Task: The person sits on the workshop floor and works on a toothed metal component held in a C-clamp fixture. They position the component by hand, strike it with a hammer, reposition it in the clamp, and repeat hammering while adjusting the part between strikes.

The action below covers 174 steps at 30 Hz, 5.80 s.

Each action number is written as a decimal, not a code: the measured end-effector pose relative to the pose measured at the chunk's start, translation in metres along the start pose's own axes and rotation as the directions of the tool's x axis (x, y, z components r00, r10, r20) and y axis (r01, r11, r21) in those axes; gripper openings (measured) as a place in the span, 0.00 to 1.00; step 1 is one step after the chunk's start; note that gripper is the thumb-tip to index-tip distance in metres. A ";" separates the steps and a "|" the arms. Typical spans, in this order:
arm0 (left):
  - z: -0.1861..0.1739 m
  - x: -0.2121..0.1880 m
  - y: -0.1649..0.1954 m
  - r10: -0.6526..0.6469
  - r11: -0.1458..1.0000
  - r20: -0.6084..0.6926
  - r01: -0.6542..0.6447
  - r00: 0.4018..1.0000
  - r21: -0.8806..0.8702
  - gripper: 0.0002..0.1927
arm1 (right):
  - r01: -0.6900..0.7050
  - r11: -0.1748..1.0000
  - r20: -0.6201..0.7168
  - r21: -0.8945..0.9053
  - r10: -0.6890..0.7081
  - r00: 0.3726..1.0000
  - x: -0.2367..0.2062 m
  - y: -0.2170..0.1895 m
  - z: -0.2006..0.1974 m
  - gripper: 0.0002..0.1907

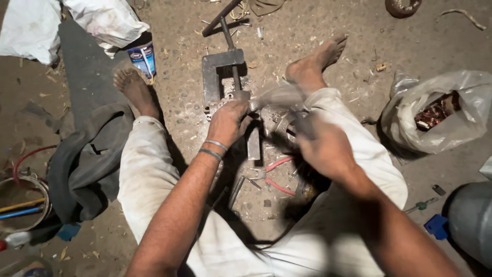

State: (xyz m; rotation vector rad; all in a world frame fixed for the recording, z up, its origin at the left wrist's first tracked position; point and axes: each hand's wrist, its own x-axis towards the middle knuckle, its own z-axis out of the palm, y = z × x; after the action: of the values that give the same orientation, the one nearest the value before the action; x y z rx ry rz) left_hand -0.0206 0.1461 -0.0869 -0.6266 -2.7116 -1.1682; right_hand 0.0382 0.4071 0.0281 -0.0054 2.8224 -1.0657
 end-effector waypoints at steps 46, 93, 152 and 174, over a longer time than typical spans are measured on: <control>-0.040 -0.002 0.008 -0.702 0.628 -0.017 0.630 0.712 0.458 0.20 | -0.530 0.616 0.273 0.583 0.466 0.842 -0.021 0.058 0.053 0.09; -0.001 -0.014 -0.021 -0.385 0.890 -0.063 0.353 0.921 -0.287 0.13 | -0.563 0.571 0.332 0.597 0.463 0.822 -0.022 0.053 0.051 0.12; -0.023 -0.019 -0.010 -0.639 0.715 -0.095 0.635 0.764 0.293 0.24 | -0.539 0.606 0.263 0.584 0.488 0.833 -0.032 0.067 0.049 0.13; -0.032 -0.006 0.004 -0.706 0.676 0.041 0.656 0.707 0.334 0.31 | -0.379 0.765 0.144 0.520 0.359 0.922 -0.036 0.061 0.057 0.13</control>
State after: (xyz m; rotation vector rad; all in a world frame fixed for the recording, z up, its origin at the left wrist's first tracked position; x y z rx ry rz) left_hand -0.0153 0.1236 -0.0636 0.4227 -3.2912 -0.7707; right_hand 0.0826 0.4174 -0.0504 0.5553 2.2392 -1.6740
